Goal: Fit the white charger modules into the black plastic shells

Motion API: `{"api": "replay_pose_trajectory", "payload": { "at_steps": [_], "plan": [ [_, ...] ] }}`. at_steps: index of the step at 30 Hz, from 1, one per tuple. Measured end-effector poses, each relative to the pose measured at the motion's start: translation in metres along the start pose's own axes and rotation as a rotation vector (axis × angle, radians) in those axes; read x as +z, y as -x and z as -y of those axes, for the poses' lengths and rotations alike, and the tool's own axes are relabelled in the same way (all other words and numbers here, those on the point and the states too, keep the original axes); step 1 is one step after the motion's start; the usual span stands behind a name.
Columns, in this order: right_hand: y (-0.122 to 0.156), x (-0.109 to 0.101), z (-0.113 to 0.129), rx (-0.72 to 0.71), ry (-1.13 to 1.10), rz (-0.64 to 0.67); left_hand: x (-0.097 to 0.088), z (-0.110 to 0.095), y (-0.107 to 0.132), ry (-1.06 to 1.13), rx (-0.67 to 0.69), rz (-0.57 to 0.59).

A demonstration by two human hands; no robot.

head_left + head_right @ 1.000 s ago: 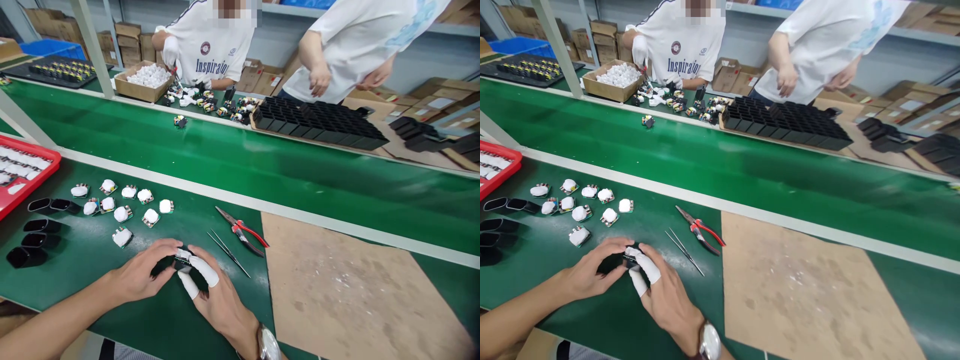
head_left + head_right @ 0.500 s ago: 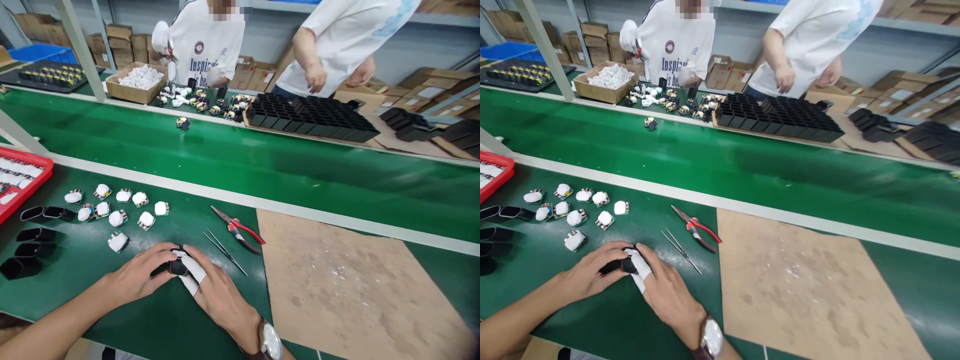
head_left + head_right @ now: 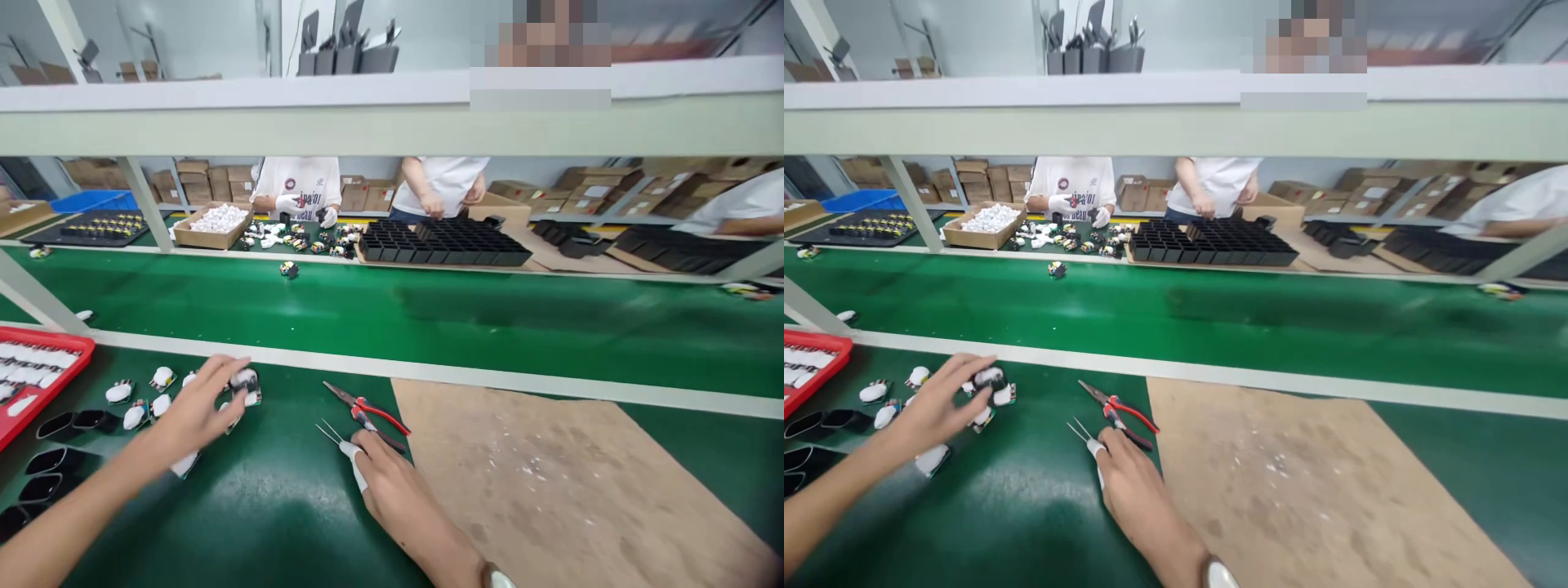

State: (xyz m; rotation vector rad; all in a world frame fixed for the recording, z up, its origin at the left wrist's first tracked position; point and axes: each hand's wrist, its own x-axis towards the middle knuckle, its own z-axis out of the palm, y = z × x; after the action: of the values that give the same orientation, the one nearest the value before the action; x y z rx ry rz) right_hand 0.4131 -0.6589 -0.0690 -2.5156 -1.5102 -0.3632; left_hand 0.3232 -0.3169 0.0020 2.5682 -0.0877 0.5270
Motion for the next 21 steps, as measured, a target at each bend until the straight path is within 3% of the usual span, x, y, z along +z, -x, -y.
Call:
{"api": "replay_pose_trajectory", "payload": {
  "at_steps": [1, 5, 7, 9, 11, 13, 17, 21],
  "plan": [
    [-0.001, 0.002, -0.003, 0.008, 0.012, -0.012, -0.003, 0.015, -0.022, -0.042, -0.017, -0.012],
    [-0.003, 0.014, 0.0, 0.007, 0.099, -0.089, 0.0, 0.08, -0.095, -0.134, -0.3, -0.141],
    [0.001, 0.022, 0.001, -0.01, 0.104, -0.11, 0.007, 0.105, -0.11, -0.146, -0.374, -0.182],
    [0.007, 0.03, -0.002, -0.01, 0.113, -0.124, 0.01, 0.12, -0.11, -0.139, -0.418, -0.199],
    [0.013, 0.034, -0.01, -0.001, 0.136, -0.139, 0.005, 0.125, -0.097, -0.119, -0.438, -0.212],
    [0.013, 0.033, -0.015, -0.007, 0.125, -0.147, -0.014, 0.123, -0.077, -0.094, -0.434, -0.231],
    [-0.013, 0.018, -0.005, -0.083, -0.061, -0.143, -0.09, 0.108, -0.02, -0.04, -0.407, -0.3],
    [-0.075, 0.012, 0.025, -0.155, -0.204, -0.079, -0.163, 0.102, 0.045, -0.097, -0.605, -0.318]
  ]
}}
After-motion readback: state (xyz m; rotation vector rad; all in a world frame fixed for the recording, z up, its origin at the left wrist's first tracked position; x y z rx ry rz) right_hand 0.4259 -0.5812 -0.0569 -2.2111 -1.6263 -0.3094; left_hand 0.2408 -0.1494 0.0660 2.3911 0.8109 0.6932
